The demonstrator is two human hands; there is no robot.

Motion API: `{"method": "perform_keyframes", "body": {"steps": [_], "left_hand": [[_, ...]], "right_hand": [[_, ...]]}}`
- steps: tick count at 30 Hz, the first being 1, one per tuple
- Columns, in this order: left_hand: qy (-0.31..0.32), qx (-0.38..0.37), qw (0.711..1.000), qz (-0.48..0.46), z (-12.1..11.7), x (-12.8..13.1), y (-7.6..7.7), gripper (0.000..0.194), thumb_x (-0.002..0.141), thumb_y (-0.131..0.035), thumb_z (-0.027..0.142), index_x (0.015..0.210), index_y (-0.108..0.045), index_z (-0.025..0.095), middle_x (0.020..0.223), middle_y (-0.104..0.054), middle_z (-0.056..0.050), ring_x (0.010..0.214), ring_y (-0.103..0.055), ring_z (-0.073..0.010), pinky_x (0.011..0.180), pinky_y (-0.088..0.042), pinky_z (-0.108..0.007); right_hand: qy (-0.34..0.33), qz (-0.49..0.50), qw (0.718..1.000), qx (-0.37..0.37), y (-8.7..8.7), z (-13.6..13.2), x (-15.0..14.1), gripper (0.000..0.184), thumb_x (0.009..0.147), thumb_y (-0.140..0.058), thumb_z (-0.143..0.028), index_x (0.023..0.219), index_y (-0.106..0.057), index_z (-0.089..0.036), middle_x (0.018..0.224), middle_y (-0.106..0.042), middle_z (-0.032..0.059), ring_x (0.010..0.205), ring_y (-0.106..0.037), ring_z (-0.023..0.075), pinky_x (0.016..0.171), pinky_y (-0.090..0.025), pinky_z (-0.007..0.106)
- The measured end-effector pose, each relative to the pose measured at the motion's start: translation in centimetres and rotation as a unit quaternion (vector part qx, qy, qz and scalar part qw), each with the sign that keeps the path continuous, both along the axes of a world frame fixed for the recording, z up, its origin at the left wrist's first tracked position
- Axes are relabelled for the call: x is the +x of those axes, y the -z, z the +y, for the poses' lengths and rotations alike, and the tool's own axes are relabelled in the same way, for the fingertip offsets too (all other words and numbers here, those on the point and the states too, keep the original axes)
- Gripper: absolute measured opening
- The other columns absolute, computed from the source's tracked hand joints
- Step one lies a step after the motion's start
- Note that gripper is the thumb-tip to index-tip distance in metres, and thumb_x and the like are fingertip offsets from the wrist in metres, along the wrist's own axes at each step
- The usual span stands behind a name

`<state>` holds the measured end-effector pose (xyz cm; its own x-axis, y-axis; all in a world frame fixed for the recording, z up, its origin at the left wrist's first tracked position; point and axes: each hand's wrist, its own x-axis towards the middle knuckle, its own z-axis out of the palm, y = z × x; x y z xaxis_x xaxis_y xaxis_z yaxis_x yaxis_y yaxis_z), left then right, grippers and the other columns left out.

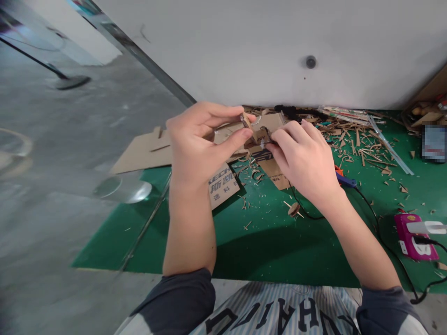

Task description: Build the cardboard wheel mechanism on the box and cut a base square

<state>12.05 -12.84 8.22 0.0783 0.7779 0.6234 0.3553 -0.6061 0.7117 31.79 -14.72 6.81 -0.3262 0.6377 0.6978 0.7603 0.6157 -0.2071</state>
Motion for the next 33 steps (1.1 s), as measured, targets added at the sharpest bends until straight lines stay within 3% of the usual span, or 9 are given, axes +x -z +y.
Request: {"method": "perform_keyframes", "body": {"steps": [9,17,26,33], "left_hand": [[0.007,-0.033,0.999,-0.03,0.0,0.0,0.2,0.026,0.083,-0.084,0.032,0.105,-0.071,0.024,0.109,-0.078,-0.004,0.112,-0.075,-0.0241,0.109,-0.059,-0.042],[0.016,0.008,1.0,-0.012,0.7,0.0,0.9,0.029,0.083,-0.084,0.032,0.106,-0.069,0.024,0.111,-0.079,-0.005,0.11,-0.076,-0.0259,0.104,-0.062,-0.043],[0.023,0.028,0.999,0.008,0.7,-0.3,0.9,0.037,0.083,-0.083,0.047,0.107,-0.067,0.024,0.113,-0.079,-0.005,0.115,-0.075,-0.0264,0.106,-0.061,-0.045],[0.02,-0.049,0.998,-0.041,-0.1,0.0,0.3,0.034,0.081,-0.085,0.041,0.105,-0.068,0.025,0.115,-0.077,-0.006,0.123,-0.071,-0.0275,0.112,-0.057,-0.046]], "right_hand": [[0.007,-0.002,1.0,-0.002,0.2,0.1,0.1,0.017,0.103,-0.051,-0.024,0.099,-0.067,-0.022,0.101,-0.07,0.0064,0.097,-0.062,0.0233,0.092,-0.054,0.042],[0.008,0.002,1.0,-0.015,0.2,0.0,0.1,0.016,0.1,-0.052,-0.021,0.101,-0.068,-0.023,0.102,-0.069,0.0073,0.098,-0.06,0.0247,0.092,-0.053,0.045],[0.013,-0.004,1.0,-0.012,0.2,0.0,0.1,0.017,0.102,-0.051,-0.023,0.099,-0.068,-0.022,0.103,-0.071,0.0071,0.097,-0.061,0.0239,0.09,-0.052,0.043],[0.002,0.005,1.0,-0.022,0.1,-0.1,0.1,0.016,0.1,-0.052,-0.02,0.102,-0.067,-0.024,0.105,-0.07,0.0073,0.1,-0.062,0.0253,0.092,-0.053,0.045]]}}
